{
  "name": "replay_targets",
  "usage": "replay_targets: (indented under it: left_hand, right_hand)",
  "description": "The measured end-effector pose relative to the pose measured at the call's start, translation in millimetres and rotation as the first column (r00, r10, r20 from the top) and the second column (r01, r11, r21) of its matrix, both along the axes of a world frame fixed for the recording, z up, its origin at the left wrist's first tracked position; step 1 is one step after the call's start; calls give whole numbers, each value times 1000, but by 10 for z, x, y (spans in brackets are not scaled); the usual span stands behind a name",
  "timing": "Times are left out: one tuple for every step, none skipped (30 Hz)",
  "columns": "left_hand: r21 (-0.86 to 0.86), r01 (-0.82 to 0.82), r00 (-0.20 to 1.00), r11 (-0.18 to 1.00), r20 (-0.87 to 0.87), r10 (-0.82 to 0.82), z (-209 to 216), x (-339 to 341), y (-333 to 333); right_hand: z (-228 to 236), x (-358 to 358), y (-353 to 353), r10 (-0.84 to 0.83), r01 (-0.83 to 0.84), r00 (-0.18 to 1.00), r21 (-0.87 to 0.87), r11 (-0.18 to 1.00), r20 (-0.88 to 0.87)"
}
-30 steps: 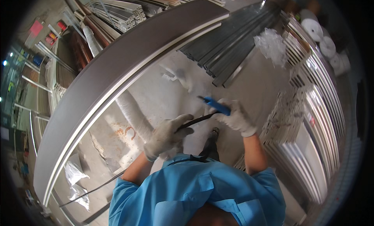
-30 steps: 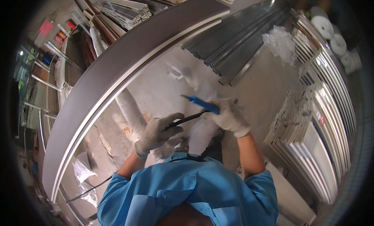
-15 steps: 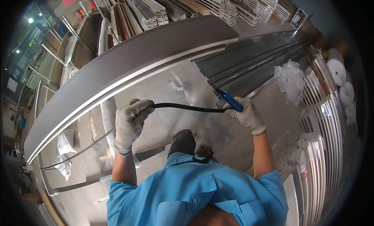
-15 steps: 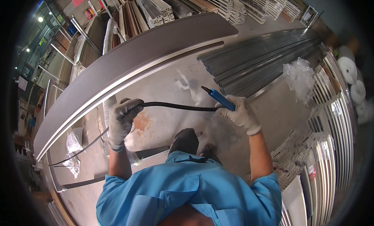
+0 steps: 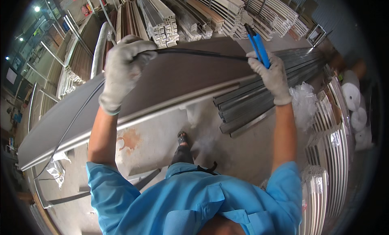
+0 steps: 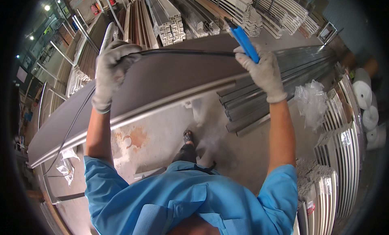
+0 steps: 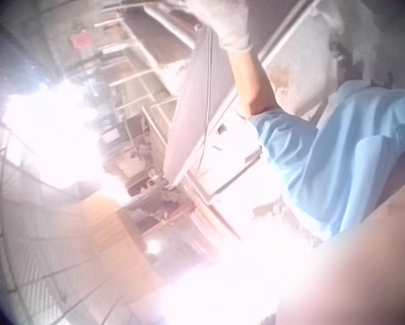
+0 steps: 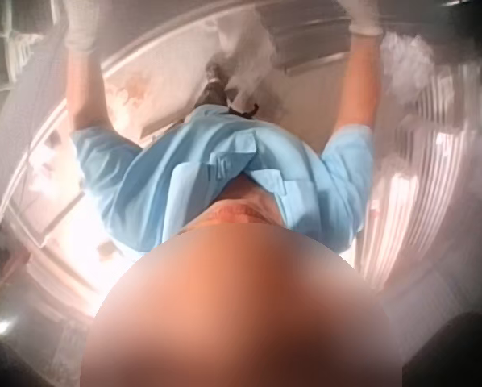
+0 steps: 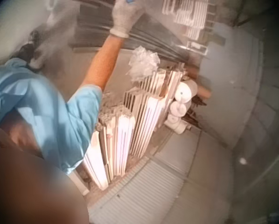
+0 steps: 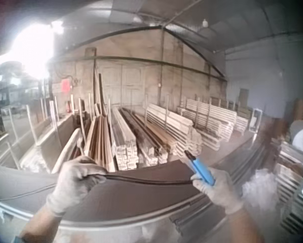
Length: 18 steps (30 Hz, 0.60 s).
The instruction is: The person uses a blue utility knife to trim the edges of large rectangular panels. They repeatedly lift each panel, run the knife along its edge, and place it back into a stack. The process is repeated for multiple panels in a workshop setting.
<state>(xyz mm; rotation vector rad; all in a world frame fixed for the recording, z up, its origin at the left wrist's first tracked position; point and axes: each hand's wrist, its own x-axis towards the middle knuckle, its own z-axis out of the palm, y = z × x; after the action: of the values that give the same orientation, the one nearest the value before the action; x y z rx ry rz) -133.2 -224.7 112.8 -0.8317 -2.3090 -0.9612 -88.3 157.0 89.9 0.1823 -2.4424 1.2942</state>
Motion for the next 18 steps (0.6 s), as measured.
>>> replay_targets:
  left_hand:
    - [7, 46, 999, 999, 18, -46, -55, -301, 78]
    - [27, 99, 995, 995, 23, -100, -133, -588, 170]
    - [94, 128, 987, 987, 86, -137, -238, -846, 276]
    - [163, 165, 973, 973, 134, -187, -348, -1056, 390]
    - [191, 140, 953, 971, 241, -185, -450, -1223, 472]
    - [157, 152, 946, 976, 262, -189, -539, -1355, 539]
    - [86, 108, 930, 990, 342, -131, -628, -1449, 612]
    - [-14, 52, 898, 999, 439, -40, -711, -1521, 696]
    - [-94, 43, 911, 995, 413, 0, -768, -1582, 747]
    - [-121, 50, 910, 991, 416, 5, -814, -1634, 798]
    - [-144, 58, 918, 988, 397, 4, -848, -1670, 842]
    - [-153, 70, 935, 986, 356, -11, -869, -1710, 884]
    - [-140, 72, 940, 988, 340, -20, -893, -1724, 920]
    - [-144, 87, 938, 986, 346, -32, -903, -1738, 942]
    - [-129, 112, 944, 985, 324, -65, -905, -1760, 965]
    - [-137, 115, 942, 984, 329, -64, -900, -1780, 982]
    - [-136, 119, 943, 983, 325, -69, -897, -1785, 1003]
    - [-156, 98, 936, 983, 349, -38, -888, -1786, 1014]
  right_hand:
    - [32, -293, 88, -1, 1, 1000, 1, 1000, -28]
    - [42, -583, 181, -14, 14, 1000, 3, 1000, -15]
    - [21, -848, 272, -24, 24, 1000, 10, 1000, 9]
    - [-30, -1072, 359, -61, 60, 997, 10, 998, 57]
    - [-108, -1281, 433, -70, 68, 997, 59, 996, 25]
    - [-188, -1471, 508, -69, 66, 995, 57, 996, 65]
    - [-266, -1632, 575, -98, 91, 987, 57, 994, 129]
    - [-357, -1763, 637, -126, 116, 973, 62, 991, 195]
    - [-455, -1861, 686, -125, 116, 972, 54, 992, 201]
    - [-543, -1943, 734, -124, 117, 971, 46, 992, 206]
    - [-618, -2006, 777, -107, 103, 973, 29, 994, 203]
    - [-675, -2070, 818, -107, 102, 971, 37, 994, 215]
    - [-721, -2122, 857, -90, 84, 971, 36, 996, 223]
    - [-754, -2166, 890, -74, 68, 970, 34, 997, 234]
    - [-779, -2207, 926, -43, 42, 969, 7, 999, 242]
    - [-801, -2229, 956, -15, 21, 968, -24, 999, 252]
    - [-821, -2243, 989, 8, 6, 960, -48, 999, 278]
    - [-839, -2256, 1018, 45, -30, 959, -58, 998, 281]
